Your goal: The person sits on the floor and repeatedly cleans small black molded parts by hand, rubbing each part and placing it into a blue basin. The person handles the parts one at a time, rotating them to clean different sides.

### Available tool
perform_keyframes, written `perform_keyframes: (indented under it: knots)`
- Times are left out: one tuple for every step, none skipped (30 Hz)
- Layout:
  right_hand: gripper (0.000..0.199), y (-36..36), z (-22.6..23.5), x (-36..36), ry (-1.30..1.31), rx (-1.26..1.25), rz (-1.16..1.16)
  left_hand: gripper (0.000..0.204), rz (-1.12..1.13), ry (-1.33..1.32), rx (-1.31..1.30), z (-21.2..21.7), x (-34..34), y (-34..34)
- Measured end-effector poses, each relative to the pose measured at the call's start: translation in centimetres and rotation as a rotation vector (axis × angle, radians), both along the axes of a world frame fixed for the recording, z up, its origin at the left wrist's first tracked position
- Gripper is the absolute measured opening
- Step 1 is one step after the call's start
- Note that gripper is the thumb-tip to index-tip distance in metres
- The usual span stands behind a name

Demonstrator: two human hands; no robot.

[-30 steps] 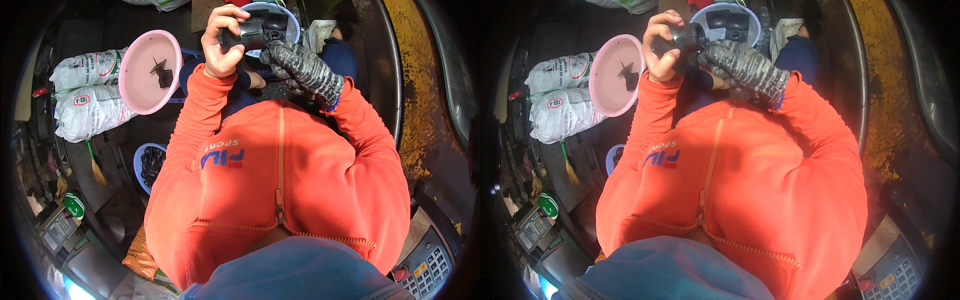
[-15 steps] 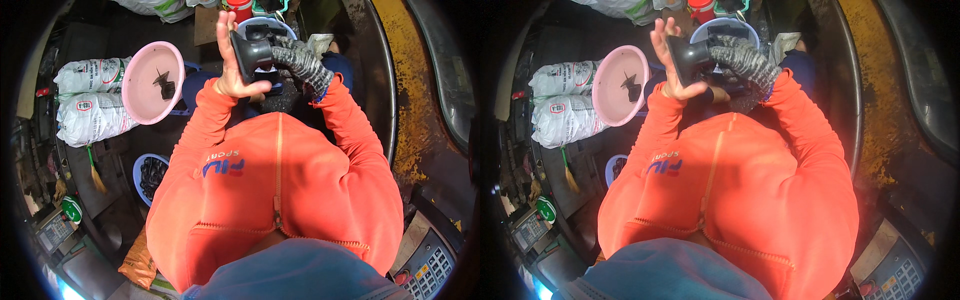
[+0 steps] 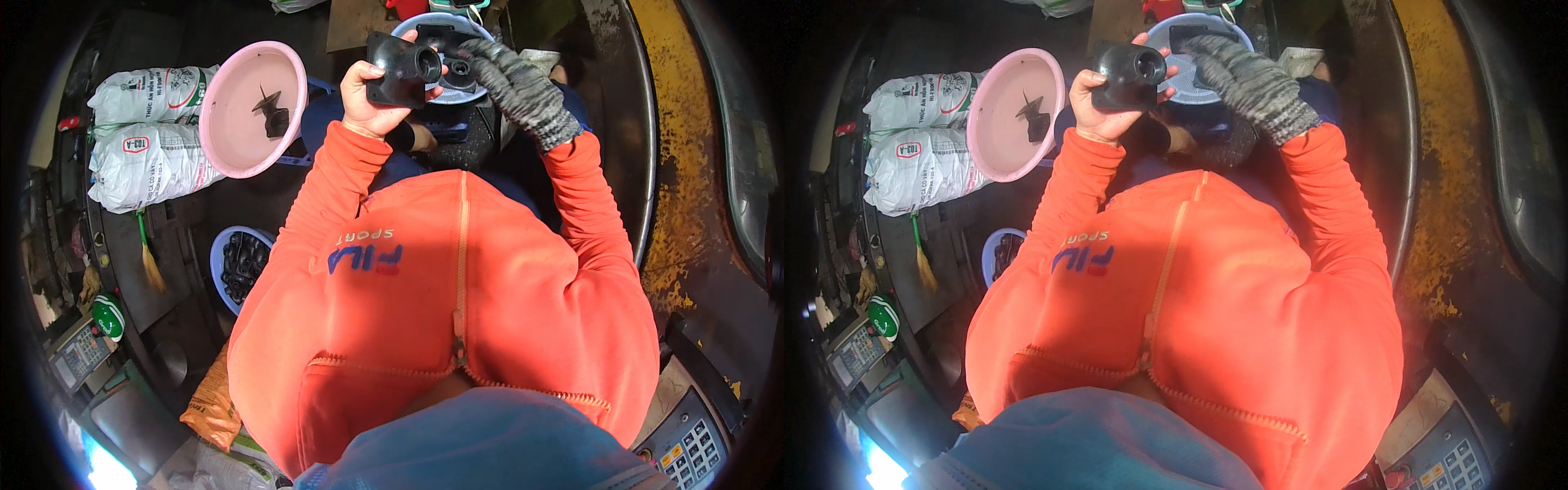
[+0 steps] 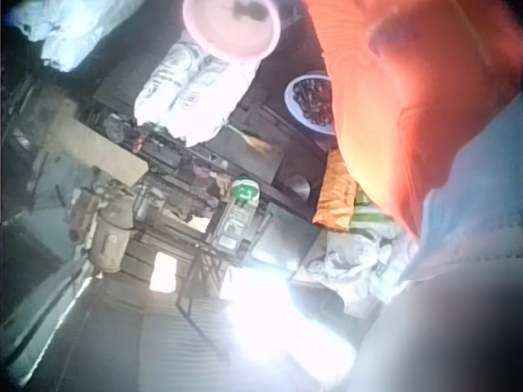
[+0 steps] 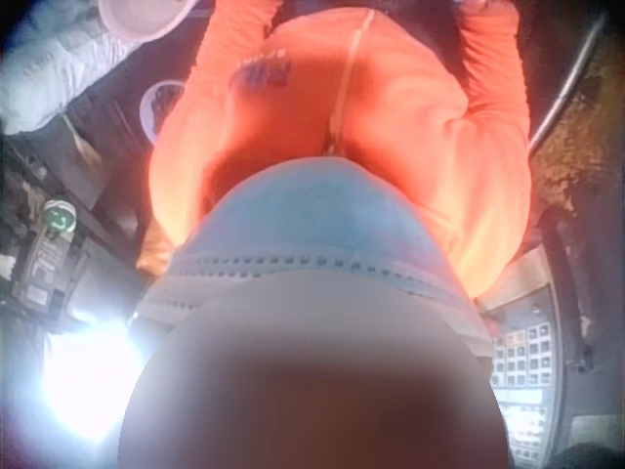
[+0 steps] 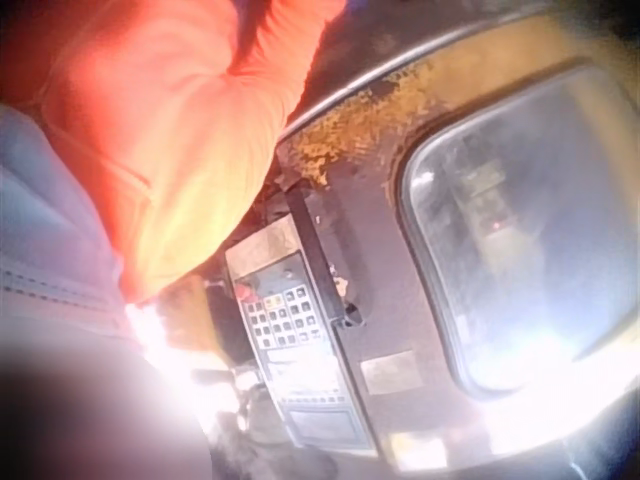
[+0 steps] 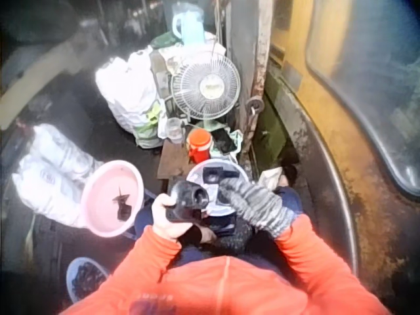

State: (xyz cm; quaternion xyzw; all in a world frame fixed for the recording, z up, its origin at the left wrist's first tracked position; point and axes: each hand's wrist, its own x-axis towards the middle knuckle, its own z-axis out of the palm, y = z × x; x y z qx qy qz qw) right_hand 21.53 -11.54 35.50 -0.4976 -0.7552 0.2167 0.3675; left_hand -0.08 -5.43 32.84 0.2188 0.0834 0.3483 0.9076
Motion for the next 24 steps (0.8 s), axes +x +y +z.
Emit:
perform_keyframes:
  knots:
    - [0.038,-0.5,-0.1,0.0,-0.161,0.035,-0.026,0.076,-0.015,-0.004,0.006,0.0,0.0,0.1]
    - [0.038,-0.8,-0.2,0.0,-0.323,0.068,-0.053,0.075,-0.021,0.029,0.009,-0.1,0.1,0.1]
    - [0.037,-1.3,-0.1,-0.1,-0.446,0.049,-0.026,0.07,-0.025,-0.012,-0.036,-0.1,0.2,0.0]
    - [0.038,-1.3,0.0,-0.2,-0.495,0.1,-0.047,0.068,0.006,0.061,-0.039,-0.2,0.4,-0.1]
    - [0.038,-1.5,0.1,-0.3,-0.502,0.105,-0.043,0.066,0.034,0.142,-0.034,-0.2,0.6,-0.1]
    - [0.038,-1.5,0.3,-0.4,-0.493,0.109,-0.033,0.064,0.026,0.146,-0.017,-0.2,0.7,-0.2]
    - [0.038,-1.4,0.5,-0.5,-0.476,0.114,-0.027,0.062,-0.01,0.053,-0.058,-0.1,0.8,-0.1]
    - [0.038,-1.4,0.6,-0.6,-0.469,0.12,-0.018,0.062,-0.002,0.034,-0.036,-0.1,0.8,-0.1]
    - [0.038,-1.4,0.7,-0.7,-0.458,0.123,-0.01,0.062,0.006,-0.006,-0.001,0.0,0.8,0.0]
    - [0.038,-1.4,0.8,-0.7,-0.445,0.127,-0.005,0.063,0.032,-0.013,0.048,0.1,0.8,0.0]
    - [0.038,-1.4,0.8,-0.8,-0.441,0.134,0.0,0.064,0.021,-0.067,0.037,0.3,0.8,0.0]
    - [0.039,-1.5,0.7,-0.9,-0.439,0.139,0.002,0.064,0.026,-0.09,0.041,0.5,0.8,-0.1]
    - [0.039,-1.6,0.6,-0.9,-0.437,0.15,0.003,0.065,0.037,-0.088,0.063,0.7,0.9,-0.2]
    - [0.039,-1.8,0.4,-1.1,-0.433,0.161,0.006,0.066,0.071,-0.09,0.067,1.0,0.9,-0.3]
    - [0.039,-1.9,0.2,-1.1,-0.432,0.172,0.007,0.066,0.11,-0.067,0.089,1.3,1.0,-0.5]
    - [0.039,-2.0,0.1,-1.3,-0.427,0.182,0.007,0.066,0.149,-0.046,0.113,1.5,1.0,-0.6]
    - [0.039,-2.2,-0.1,-1.4,-0.422,0.198,0.009,0.066,0.156,-0.042,0.121,1.8,1.1,-0.8]
    - [0.039,-2.2,-0.1,-1.5,-0.412,0.209,0.007,0.066,0.164,-0.036,0.126,2.1,1.0,-0.9]
    - [0.039,-2.3,-0.2,-1.7,-0.412,0.232,0.005,0.066,0.166,-0.06,0.13,2.4,1.0,-1.0]
    - [0.04,-2.4,-0.2,-1.8,-0.412,0.265,0.005,0.067,0.179,-0.036,0.145,2.6,1.1,-1.1]
    - [0.04,-2.5,-0.2,-1.9,-0.412,0.309,0.007,0.067,0.185,-0.041,0.155,2.8,1.1,-1.1]
    - [0.041,-2.5,-0.1,-2.0,-0.441,0.38,0.009,0.067,0.188,-0.051,0.171,2.9,1.1,-1.0]
    - [0.041,-2.6,-0.1,-2.1,-0.469,0.452,0.008,0.067,0.192,-0.055,0.176,3.0,1.1,-1.0]
    - [0.042,-2.7,0.0,-2.1,-0.496,0.531,-0.005,0.067,0.195,-0.064,0.188,3.1,1.1,-0.9]
